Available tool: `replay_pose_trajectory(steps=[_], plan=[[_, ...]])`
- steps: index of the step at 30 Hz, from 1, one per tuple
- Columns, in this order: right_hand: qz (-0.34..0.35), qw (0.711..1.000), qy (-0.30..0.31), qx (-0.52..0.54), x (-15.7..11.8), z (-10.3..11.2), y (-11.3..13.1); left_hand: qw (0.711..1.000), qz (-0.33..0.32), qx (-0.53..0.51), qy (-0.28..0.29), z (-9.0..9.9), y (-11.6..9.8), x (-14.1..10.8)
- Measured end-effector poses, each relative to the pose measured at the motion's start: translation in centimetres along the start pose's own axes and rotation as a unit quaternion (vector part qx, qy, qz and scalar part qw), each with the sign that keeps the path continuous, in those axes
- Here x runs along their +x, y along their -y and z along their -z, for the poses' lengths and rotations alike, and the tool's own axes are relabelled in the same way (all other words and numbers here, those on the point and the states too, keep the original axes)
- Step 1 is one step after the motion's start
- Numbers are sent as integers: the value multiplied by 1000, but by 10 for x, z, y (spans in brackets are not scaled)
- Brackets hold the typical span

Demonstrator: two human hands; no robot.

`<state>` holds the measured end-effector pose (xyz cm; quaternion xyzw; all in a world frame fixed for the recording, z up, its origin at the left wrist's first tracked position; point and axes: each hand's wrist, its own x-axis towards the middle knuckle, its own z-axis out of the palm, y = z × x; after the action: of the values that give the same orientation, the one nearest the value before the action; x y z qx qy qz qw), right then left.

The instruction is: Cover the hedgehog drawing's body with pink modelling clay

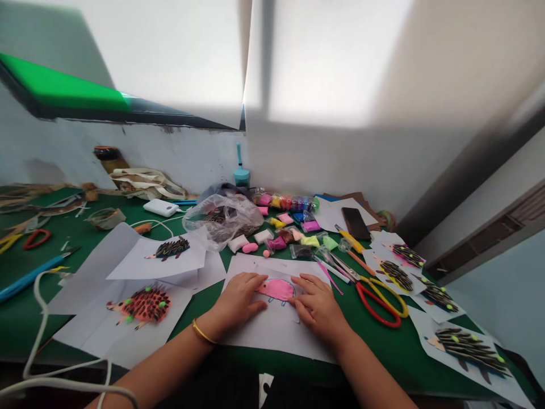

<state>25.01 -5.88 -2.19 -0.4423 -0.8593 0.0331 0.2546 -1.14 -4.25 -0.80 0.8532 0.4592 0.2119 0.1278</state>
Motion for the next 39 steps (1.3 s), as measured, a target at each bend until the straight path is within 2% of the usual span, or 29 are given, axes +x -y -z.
replay_pose_trajectory(steps=[5,17,25,39], plan=[[-11,999,-9,35,-1,1,-3,1000,-1,-1,1,0,0,0],[-20,997,32,71,1,3,-7,1000,4,-2,8,3,-2,1],[17,1000,16,20,1,3,5,1000,2,-2,3,1,-2,0],[-1,999,16,28,0,1,1,1000,7,-4,8,2,-2,0]])
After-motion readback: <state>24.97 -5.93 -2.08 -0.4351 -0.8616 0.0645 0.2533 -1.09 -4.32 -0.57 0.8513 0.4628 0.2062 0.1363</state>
